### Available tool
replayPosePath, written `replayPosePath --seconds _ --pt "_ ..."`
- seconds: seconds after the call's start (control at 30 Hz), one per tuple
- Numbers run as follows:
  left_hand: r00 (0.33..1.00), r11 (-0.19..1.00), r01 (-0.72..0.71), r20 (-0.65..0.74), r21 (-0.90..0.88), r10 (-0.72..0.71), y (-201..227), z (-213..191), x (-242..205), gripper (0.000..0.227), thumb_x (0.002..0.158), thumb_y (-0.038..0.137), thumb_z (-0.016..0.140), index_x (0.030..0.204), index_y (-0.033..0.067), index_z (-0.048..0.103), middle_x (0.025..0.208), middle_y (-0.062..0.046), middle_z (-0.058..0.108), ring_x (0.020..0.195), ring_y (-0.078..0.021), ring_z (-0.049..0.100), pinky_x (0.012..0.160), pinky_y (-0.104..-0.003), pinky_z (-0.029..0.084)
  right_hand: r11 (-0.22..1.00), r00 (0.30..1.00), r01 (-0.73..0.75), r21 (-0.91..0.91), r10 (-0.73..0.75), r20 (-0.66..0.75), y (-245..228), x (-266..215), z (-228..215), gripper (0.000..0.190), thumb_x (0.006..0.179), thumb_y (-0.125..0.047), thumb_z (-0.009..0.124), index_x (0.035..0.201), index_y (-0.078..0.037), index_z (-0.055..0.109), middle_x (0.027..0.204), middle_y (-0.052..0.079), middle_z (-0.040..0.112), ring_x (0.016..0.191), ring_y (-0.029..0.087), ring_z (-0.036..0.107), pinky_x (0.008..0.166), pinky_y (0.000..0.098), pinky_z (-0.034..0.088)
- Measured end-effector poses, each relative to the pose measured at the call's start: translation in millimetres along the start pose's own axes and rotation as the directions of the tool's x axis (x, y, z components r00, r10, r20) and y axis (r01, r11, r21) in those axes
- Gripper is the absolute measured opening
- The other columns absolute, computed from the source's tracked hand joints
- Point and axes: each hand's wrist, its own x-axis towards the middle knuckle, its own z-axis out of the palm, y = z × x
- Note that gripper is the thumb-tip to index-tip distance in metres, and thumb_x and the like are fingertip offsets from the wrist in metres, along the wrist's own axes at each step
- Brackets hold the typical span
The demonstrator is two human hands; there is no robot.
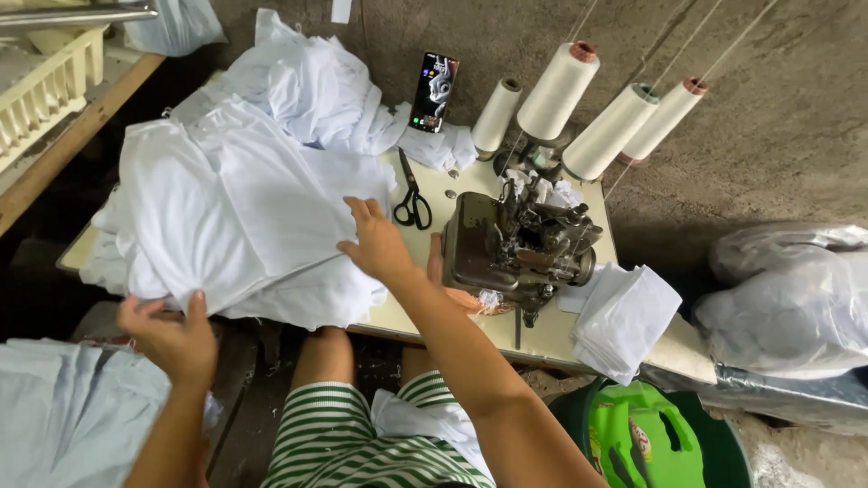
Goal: Sewing the edges of white fabric components using an industrial overlock machine
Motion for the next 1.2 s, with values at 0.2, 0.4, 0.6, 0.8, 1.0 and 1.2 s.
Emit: replayPosePath --seconds 0.2,0.4,0.6,0.8,1.0,1.2 --pt "0.690 0.959 -0.029 0.689 -0.283 0.224 -9 88 -187 0.036 0.092 0.040 0.066 0.079 0.0122 0.048 0.074 0.001 0.038 0.071 -0.0175 0.040 0.087 -0.041 0.039 0.949 0.796 -0.050 0.313 -0.151 0.586 -28 -143 -98 0.084 0.080 -0.044 0.071 0.150 -0.007 0.043 0.144 0.020 0.053 0.130 0.037 0.057 0.106 0.0512 0.053" --pt "-0.222 0.976 -0.118 0.953 0.185 -0.208 6 101 -238 0.035 0.081 0.045 0.078 0.101 0.0203 0.063 0.102 0.002 0.073 0.091 -0.0153 0.064 0.079 -0.031 0.046 0.909 0.598 -0.229 0.348 -0.151 0.787 98 -231 -70 0.104 0.069 -0.051 0.075 0.157 -0.009 0.036 0.146 0.014 0.059 0.129 0.029 0.061 0.102 0.0418 0.052" --pt "-0.133 0.972 0.195 0.986 0.129 -0.104 38 113 -189 0.013 0.092 0.021 0.064 0.080 0.0199 0.057 0.068 0.003 0.055 0.064 -0.0109 0.049 0.059 -0.033 0.038 0.922 0.886 -0.322 0.216 0.214 0.411 148 -304 -12 0.082 0.079 -0.049 0.080 0.145 -0.010 0.053 0.150 0.015 0.054 0.136 0.033 0.054 0.114 0.0468 0.041" --pt "0.055 0.874 0.365 0.944 -0.322 0.325 200 84 -88 0.022 0.090 0.017 0.075 0.105 0.0086 0.060 0.089 -0.006 0.062 0.094 -0.0225 0.058 0.087 -0.038 0.049 0.840 0.954 -0.285 0.461 0.294 0.054 138 -299 -49 0.023 0.085 -0.017 0.081 0.103 -0.003 0.082 0.080 0.011 0.080 0.068 0.016 0.071 0.064 0.0340 0.059" --pt "-0.038 0.932 -0.357 0.998 -0.063 0.053 294 41 29 0.021 0.077 0.031 0.082 0.095 0.0190 0.082 0.088 -0.011 0.083 0.090 -0.0315 0.077 0.084 -0.044 0.057 0.710 0.963 -0.075 0.700 0.235 -0.135 104 -274 -144 0.006 0.088 -0.004 0.075 0.092 0.000 0.077 0.063 0.005 0.069 0.053 0.011 0.060 0.049 0.0228 0.048" --pt "0.125 1.000 0.025 0.992 -0.011 0.008 304 4 73 0.024 0.085 0.007 0.071 0.075 0.0080 0.050 0.067 -0.001 0.034 0.054 -0.0131 0.032 0.050 -0.031 0.024 0.614 0.992 -0.070 0.786 0.123 -0.008 118 -276 -133 0.015 0.098 -0.022 0.071 0.099 -0.006 0.070 0.073 -0.005 0.058 0.060 0.005 0.050 0.047 0.0205 0.035"
